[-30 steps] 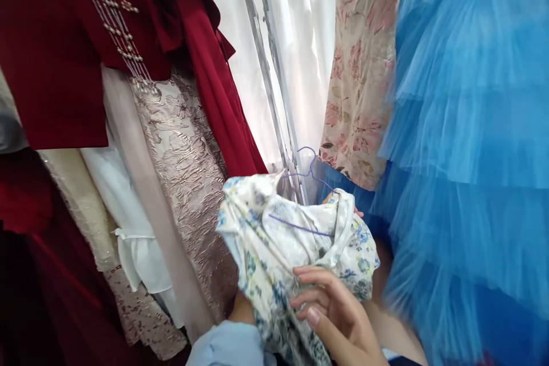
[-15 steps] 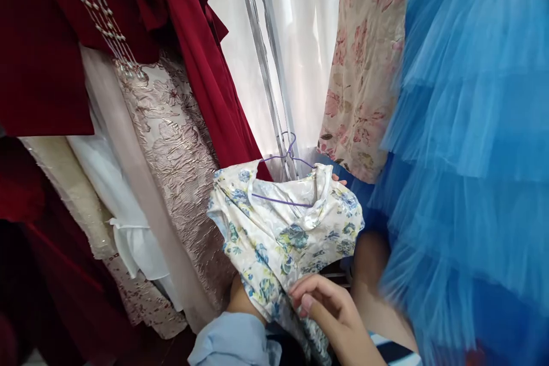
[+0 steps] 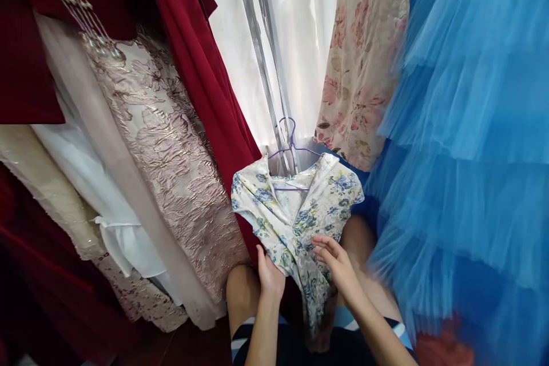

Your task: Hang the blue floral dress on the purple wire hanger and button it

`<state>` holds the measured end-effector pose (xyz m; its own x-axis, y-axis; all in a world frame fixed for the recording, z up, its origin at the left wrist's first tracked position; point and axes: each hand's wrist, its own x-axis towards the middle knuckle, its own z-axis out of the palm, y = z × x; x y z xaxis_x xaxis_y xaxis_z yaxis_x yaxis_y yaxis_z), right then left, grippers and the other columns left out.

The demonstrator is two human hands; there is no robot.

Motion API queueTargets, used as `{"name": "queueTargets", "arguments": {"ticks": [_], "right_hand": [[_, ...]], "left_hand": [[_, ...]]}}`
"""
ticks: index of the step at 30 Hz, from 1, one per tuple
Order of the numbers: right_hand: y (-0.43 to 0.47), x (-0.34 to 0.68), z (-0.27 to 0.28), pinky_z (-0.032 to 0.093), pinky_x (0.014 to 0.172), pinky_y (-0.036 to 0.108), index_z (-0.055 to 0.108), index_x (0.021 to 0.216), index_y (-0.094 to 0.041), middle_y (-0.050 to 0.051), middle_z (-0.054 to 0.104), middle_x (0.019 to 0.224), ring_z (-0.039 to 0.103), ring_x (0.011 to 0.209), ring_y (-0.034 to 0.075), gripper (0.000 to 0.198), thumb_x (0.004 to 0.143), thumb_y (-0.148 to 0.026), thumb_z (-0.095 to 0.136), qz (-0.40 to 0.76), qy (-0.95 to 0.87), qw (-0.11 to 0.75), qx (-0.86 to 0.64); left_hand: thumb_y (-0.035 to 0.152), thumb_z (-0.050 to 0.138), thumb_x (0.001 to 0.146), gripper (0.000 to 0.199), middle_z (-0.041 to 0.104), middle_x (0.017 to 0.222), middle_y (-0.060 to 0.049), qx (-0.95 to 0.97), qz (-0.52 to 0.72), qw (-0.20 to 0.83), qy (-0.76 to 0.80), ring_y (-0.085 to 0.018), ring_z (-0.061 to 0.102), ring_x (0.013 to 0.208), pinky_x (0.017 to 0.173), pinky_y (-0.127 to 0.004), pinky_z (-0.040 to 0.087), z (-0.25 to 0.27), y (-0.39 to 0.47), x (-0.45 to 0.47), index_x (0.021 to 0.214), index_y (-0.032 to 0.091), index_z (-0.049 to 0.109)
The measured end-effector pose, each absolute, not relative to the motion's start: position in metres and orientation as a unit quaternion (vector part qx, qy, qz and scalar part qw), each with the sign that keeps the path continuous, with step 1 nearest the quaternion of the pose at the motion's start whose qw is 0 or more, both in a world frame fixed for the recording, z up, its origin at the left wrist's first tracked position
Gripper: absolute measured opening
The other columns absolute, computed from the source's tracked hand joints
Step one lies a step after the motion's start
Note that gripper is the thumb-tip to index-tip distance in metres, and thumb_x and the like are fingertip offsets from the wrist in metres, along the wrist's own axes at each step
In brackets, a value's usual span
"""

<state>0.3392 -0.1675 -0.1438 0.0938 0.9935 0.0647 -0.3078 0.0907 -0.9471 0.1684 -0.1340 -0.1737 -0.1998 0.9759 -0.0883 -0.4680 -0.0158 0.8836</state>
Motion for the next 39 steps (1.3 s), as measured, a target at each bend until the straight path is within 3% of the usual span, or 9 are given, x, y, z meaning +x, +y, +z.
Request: {"name": "queueTargets", "arguments": {"ticks": [2,6,8,11,14,20,24,30,39], "right_hand": [[-0.161,0.333,-0.15,0.051,0.092,0.044,0.069,0.098,-0.02,0.012,0.072,0.109,0.065,0.108,0.031,0.036,0.075,-0.047,0.071,0.514,-0.428,0.616,-0.416],[-0.148,0.324,-0.148,0.051,0.091,0.039,0.064,0.111,-0.021,0.01,0.068,0.117,0.064,0.104,0.026,0.038,0.081,-0.043,0.065,0.453,-0.48,0.607,-0.442],[-0.138,0.324,-0.145,0.053,0.083,0.036,0.06,0.115,-0.02,0.01,0.067,0.112,0.066,0.092,0.023,0.04,0.083,-0.043,0.061,0.422,-0.494,0.599,-0.468],[-0.121,0.326,-0.146,0.052,0.072,0.034,0.061,0.101,-0.018,0.007,0.068,0.091,0.064,0.076,0.022,0.031,0.081,-0.042,0.061,0.395,-0.514,0.574,-0.501],[-0.11,0.326,-0.15,0.049,0.066,0.033,0.061,0.082,-0.019,0.005,0.066,0.076,0.061,0.068,0.021,0.018,0.077,-0.037,0.063,0.388,-0.55,0.537,-0.509],[-0.106,0.324,-0.148,0.041,0.058,0.029,0.057,0.073,-0.02,0.001,0.059,0.062,0.055,0.059,0.019,0.015,0.081,-0.033,0.056,0.377,-0.595,0.506,-0.499],[-0.116,0.325,-0.147,0.037,0.057,0.027,0.049,0.066,-0.021,-0.002,0.051,0.059,0.049,0.058,0.017,0.016,0.081,-0.028,0.052,0.362,-0.606,0.504,-0.497],[-0.159,0.321,-0.142,0.036,0.056,0.024,0.053,0.071,-0.019,-0.002,0.05,0.062,0.047,0.058,0.014,0.01,0.08,-0.021,0.051,0.403,-0.613,0.511,-0.448],[-0.173,0.322,-0.146,0.036,0.053,0.021,0.054,0.067,-0.017,-0.002,0.053,0.06,0.049,0.057,0.012,0.007,0.074,-0.014,0.054,0.441,-0.612,0.479,-0.448]], "left_hand": [[0.071,0.054,0.084,0.067,0.061,0.135,-0.014,0.3,0.657,0.572,0.388,-0.03,0.056,0.127,0.103,-0.044,0.048,-0.183,-0.141,0.168,0.129,0.022,0.061],[0.038,0.084,0.069,0.061,0.062,0.136,-0.011,0.354,0.652,0.527,0.415,-0.029,0.054,0.131,0.111,-0.039,0.041,-0.196,-0.149,0.173,0.124,0.022,0.065],[0.038,0.083,0.069,0.058,0.063,0.134,-0.011,0.368,0.65,0.512,0.425,-0.03,0.055,0.129,0.112,-0.039,0.041,-0.201,-0.151,0.175,0.122,0.02,0.067],[0.039,0.082,0.069,0.057,0.066,0.13,-0.012,0.366,0.649,0.503,0.438,-0.031,0.058,0.125,0.11,-0.04,0.042,-0.206,-0.155,0.174,0.119,0.017,0.068],[0.039,0.082,0.067,0.056,0.067,0.127,-0.012,0.364,0.648,0.492,0.454,-0.032,0.06,0.123,0.108,-0.04,0.044,-0.204,-0.16,0.169,0.116,0.016,0.069],[0.04,0.079,0.071,0.054,0.067,0.128,-0.01,0.379,0.639,0.489,0.457,-0.032,0.057,0.126,0.109,-0.041,0.043,-0.196,-0.166,0.168,0.12,0.019,0.067],[0.04,0.075,0.075,0.058,0.064,0.13,-0.011,0.35,0.679,0.437,0.474,-0.029,0.058,0.126,0.108,-0.04,0.045,-0.2,-0.167,0.172,0.127,0.023,0.056],[0.039,0.071,0.079,0.057,0.053,0.132,-0.013,0.42,0.693,0.153,0.566,-0.026,0.053,0.125,0.106,-0.04,0.044,-0.202,-0.179,0.178,0.127,0.025,0.045],[0.02,0.063,0.081,0.025,0.069,0.097,-0.006,0.593,0.58,0.161,0.535,-0.024,0.065,0.092,0.082,-0.034,0.051,-0.193,-0.181,0.209,0.106,0.022,0.061]]}}
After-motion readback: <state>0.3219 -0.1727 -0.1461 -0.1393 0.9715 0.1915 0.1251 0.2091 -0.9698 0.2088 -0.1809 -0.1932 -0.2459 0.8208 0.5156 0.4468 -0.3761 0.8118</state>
